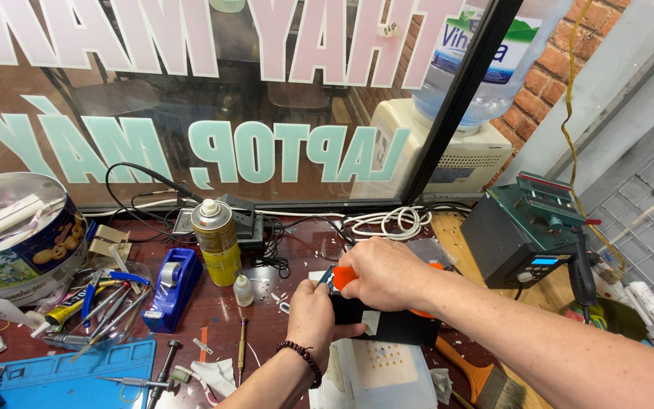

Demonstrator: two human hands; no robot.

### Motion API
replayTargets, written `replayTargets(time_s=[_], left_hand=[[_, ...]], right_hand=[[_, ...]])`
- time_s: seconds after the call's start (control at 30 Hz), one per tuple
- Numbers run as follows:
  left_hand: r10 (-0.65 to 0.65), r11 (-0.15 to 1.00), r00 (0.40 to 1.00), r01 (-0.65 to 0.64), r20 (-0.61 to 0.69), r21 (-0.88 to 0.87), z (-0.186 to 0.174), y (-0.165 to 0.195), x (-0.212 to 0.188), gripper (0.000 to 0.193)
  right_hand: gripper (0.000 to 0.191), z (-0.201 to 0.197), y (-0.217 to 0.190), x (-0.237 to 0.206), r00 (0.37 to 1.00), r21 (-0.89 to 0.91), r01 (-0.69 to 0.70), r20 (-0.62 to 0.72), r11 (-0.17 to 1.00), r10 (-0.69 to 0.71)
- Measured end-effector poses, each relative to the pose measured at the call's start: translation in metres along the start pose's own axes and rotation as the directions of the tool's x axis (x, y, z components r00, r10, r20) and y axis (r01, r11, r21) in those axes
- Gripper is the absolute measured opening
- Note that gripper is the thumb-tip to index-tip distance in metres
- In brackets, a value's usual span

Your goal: The person uses an orange plastic card to pry and separate the back cover of a black smartphone. They repeatedly slide the card along the edges, lift the cover slightly, and reposition the phone to continue prying. The back cover is eventually removed, exposing the internal components.

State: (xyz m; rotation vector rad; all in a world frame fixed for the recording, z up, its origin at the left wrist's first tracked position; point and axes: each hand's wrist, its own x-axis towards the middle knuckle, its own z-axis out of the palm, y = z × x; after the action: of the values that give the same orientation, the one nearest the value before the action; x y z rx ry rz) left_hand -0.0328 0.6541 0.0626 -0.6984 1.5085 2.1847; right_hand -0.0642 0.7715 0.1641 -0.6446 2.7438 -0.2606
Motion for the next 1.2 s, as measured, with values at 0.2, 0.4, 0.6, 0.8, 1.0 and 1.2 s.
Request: replayTargets(time_s=[0.2, 0.4, 0.6, 0.8, 1.0, 1.2], left_hand=[[0.021, 1.000, 1.000, -0.022, -0.008, -0.012, 0.002, 0.000, -0.001, 0.030], [0.009, 1.000, 1.000, -0.009, -0.001, -0.026, 0.000, -0.001, 0.002, 0.029], [0.021, 0.992, 0.997, -0.012, 0.073, -0.128, -0.004, -0.003, 0.007, 0.026], [0.007, 0.996, 0.996, 0.001, 0.092, -0.086, -0.011, -0.005, 0.011, 0.025], [0.108, 0.992, 0.991, -0.112, -0.081, -0.049, -0.005, -0.005, 0.017, 0.021], [0.255, 0.935, 0.900, -0.137, -0.353, 0.326, -0.032, -0.017, 0.041, 0.023]], right_hand=[[0.016, 0.000, -0.003, 0.003, 0.999, -0.063, 0.037, 0.000, 0.997, -0.037], [0.019, -0.003, -0.009, 0.005, 0.998, -0.121, 0.070, 0.016, 0.990, -0.068], [0.037, -0.019, -0.010, 0.008, 0.987, -0.147, -0.036, 0.147, 0.988, 0.058], [0.036, -0.028, 0.005, 0.013, 0.951, -0.106, -0.098, 0.283, 0.990, 0.125], [0.038, -0.010, 0.041, 0.042, 0.939, 0.001, -0.118, 0.325, 0.993, 0.111], [0.050, 0.015, 0.073, 0.066, 0.937, 0.195, -0.071, 0.349, 0.978, -0.001]])
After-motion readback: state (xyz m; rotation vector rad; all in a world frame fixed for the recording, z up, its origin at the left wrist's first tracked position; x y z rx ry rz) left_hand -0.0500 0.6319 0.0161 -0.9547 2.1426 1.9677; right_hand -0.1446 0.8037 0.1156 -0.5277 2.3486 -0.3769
